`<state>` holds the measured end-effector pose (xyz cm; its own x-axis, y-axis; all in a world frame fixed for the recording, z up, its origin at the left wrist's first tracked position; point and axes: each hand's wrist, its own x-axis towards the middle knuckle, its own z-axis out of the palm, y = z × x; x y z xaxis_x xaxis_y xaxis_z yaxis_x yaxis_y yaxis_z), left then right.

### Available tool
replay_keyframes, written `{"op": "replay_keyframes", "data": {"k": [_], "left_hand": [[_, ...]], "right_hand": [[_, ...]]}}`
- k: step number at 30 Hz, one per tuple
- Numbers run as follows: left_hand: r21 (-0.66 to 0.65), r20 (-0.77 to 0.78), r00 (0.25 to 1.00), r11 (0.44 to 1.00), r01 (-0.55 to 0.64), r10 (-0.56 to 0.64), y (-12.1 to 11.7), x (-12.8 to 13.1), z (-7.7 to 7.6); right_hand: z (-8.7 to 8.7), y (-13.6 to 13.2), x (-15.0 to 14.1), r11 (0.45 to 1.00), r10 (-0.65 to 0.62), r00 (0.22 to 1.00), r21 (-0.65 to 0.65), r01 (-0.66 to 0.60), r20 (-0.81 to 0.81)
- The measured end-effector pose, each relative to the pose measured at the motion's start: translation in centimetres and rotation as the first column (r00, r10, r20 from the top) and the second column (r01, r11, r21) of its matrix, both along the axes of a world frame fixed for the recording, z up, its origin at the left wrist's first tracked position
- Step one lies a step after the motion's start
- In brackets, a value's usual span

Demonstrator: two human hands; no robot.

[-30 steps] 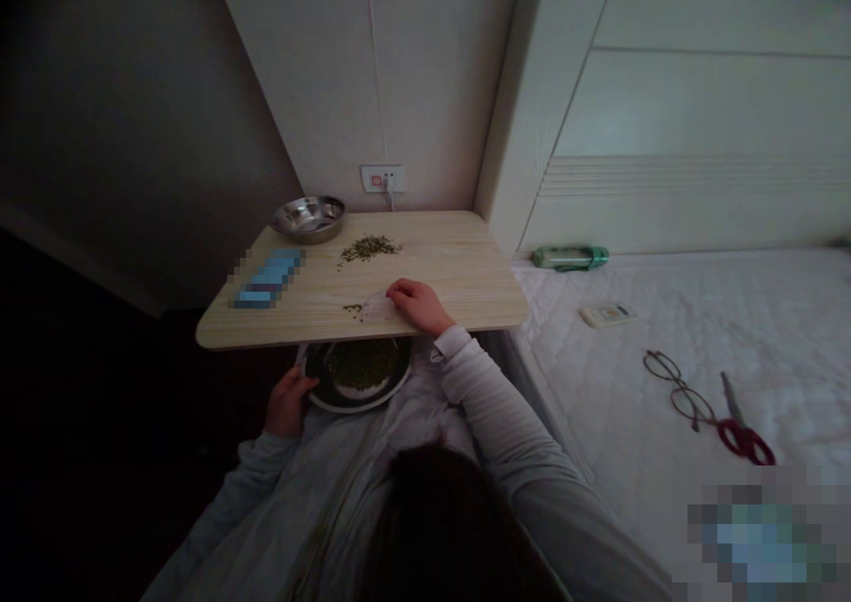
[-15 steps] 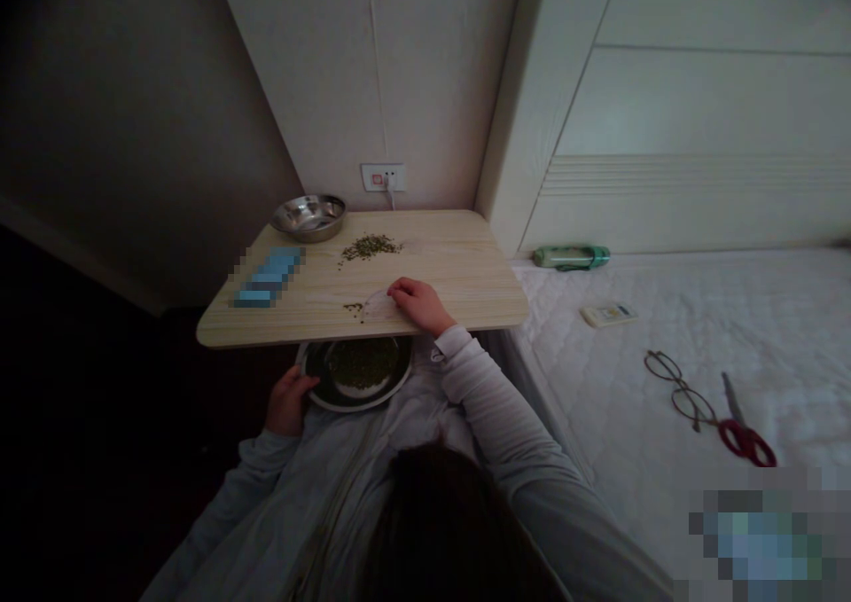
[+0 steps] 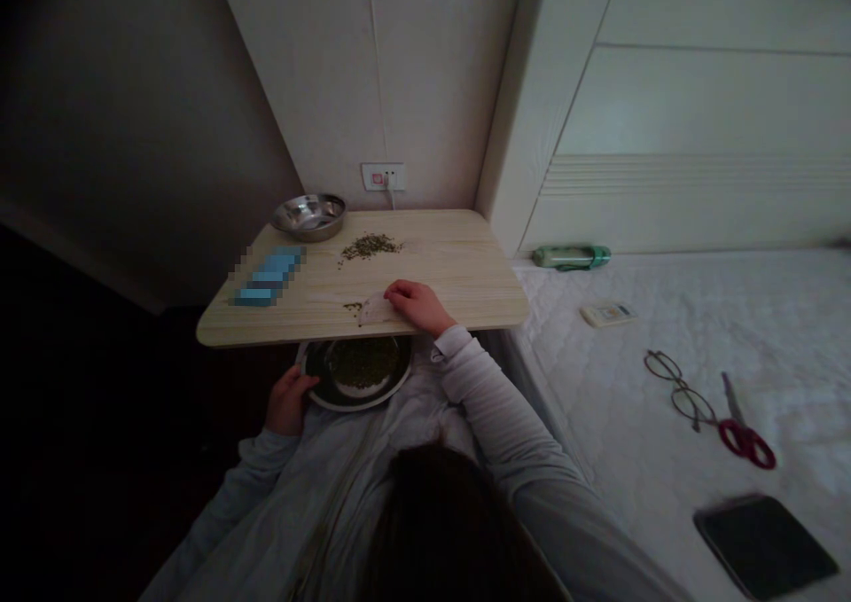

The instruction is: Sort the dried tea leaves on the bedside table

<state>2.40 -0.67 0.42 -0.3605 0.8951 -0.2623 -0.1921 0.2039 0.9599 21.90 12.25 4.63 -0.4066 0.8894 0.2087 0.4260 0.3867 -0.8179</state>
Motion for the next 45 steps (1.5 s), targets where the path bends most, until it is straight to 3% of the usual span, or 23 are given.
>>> {"op": "replay_keyframes", "data": {"k": [10, 15, 27, 34, 45], "left_hand": [[0.017, 0.06, 0.998, 1.0, 0.008, -0.009, 0.09, -0.16, -0.68], [0.006, 0.04, 0.999, 1.0, -0.008, 0.007, 0.09, -0.11, -0.52], [-0.002, -0.012, 1.0, 1.0, -0.002, 0.002, 0.07, -0.15, -0.36], [-0.002, 0.004, 1.0, 1.0, -0.01, 0.01, 0.07, -0.15, -0.51], [0.004, 0.041, 0.999, 1.0, 0.003, -0.003, 0.11, -0.26, -0.77]], "right_hand": [[0.11, -0.16, -0.03, 0.995, 0.087, 0.995, -0.042, -0.089, -0.039], [-0.06, -0.03, 0.04, 0.999, -0.034, 0.998, -0.028, 0.033, -0.043], [-0.09, 0.05, -0.15, 0.995, -0.075, 0.997, 0.061, 0.077, -0.034], [-0.65, 0.5, 0.0, 0.977, -0.205, 0.977, 0.057, 0.207, -0.051], [-0.37, 0.18, 0.01, 0.983, -0.178, 0.982, 0.029, 0.18, -0.06]]}}
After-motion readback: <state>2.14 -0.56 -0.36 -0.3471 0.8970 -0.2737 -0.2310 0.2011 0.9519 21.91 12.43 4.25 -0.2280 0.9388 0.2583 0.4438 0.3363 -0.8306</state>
